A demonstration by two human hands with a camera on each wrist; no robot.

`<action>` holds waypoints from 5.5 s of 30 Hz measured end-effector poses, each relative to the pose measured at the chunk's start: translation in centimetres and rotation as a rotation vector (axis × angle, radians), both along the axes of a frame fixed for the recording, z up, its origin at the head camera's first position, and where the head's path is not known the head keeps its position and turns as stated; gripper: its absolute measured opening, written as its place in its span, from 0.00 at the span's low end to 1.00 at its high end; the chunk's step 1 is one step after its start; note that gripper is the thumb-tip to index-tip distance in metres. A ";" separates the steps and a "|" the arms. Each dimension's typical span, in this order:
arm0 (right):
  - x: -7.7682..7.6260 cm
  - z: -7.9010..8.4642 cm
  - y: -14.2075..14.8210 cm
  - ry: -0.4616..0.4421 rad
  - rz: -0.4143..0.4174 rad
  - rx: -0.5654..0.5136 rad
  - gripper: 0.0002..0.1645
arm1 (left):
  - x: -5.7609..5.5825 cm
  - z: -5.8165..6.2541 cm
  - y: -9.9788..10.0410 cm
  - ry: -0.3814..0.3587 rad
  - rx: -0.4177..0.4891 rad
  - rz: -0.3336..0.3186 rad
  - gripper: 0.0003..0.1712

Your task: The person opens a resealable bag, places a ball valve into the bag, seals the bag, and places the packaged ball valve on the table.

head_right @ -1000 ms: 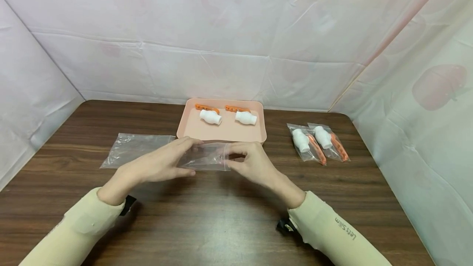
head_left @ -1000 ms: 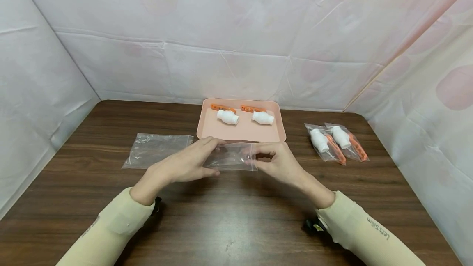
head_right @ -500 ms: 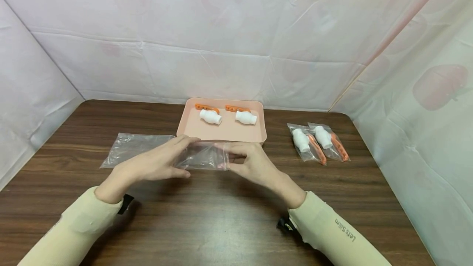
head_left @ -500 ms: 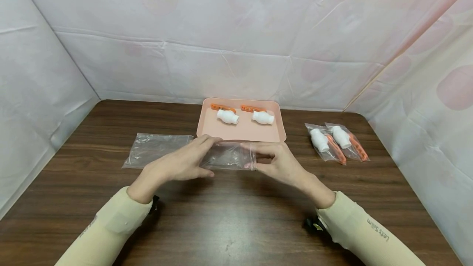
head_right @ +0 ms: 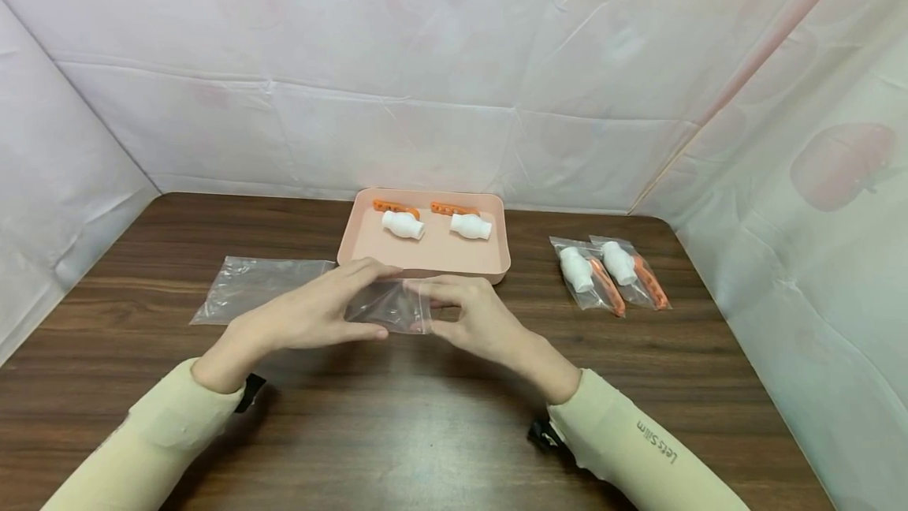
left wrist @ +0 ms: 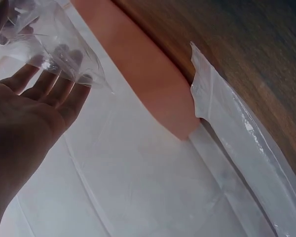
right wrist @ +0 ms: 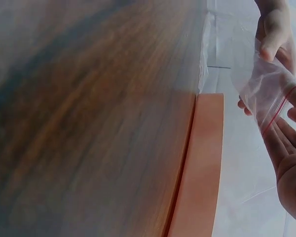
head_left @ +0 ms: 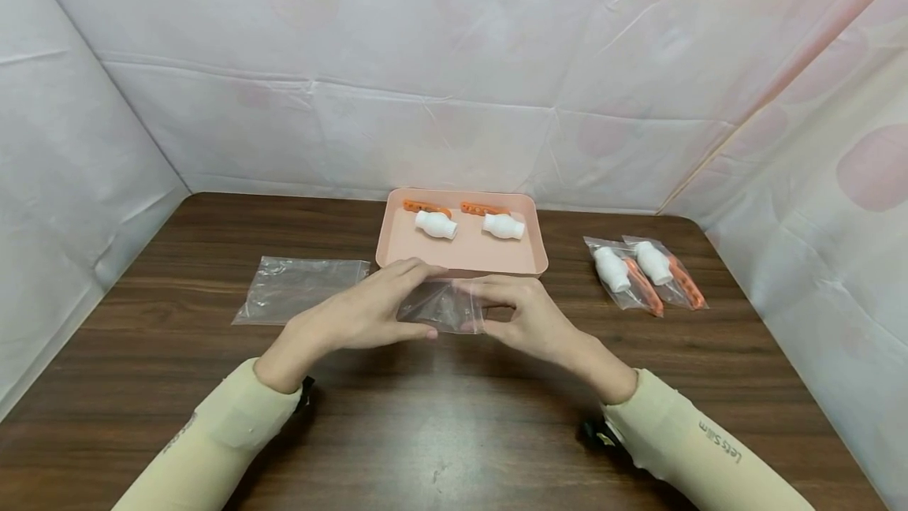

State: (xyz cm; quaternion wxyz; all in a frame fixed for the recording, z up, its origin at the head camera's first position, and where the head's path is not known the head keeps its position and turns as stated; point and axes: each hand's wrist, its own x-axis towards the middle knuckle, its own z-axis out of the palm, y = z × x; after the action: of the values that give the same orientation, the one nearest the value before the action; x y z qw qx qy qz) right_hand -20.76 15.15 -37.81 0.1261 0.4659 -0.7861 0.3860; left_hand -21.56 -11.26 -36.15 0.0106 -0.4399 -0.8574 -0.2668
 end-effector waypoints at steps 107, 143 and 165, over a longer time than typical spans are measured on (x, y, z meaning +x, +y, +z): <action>-10.8 -0.1 1.0 -0.410 -0.630 0.452 0.25 | 0.0 -0.6 -1.0 0.014 -0.042 0.047 0.30; -8.9 0.9 3.3 -0.235 -0.731 0.046 0.15 | -0.3 -0.7 -1.2 -0.005 -0.053 0.069 0.30; -5.5 1.5 4.6 -0.284 -0.636 -0.109 0.18 | -0.8 -0.9 -1.7 -0.026 -0.029 0.123 0.30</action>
State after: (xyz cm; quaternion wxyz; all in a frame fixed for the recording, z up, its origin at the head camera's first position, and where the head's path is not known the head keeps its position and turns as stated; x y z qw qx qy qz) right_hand -26.27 19.73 -36.27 0.1540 0.1321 -0.8798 0.4298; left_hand -22.39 -12.92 -37.01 0.0095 -0.3828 -0.8868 -0.2590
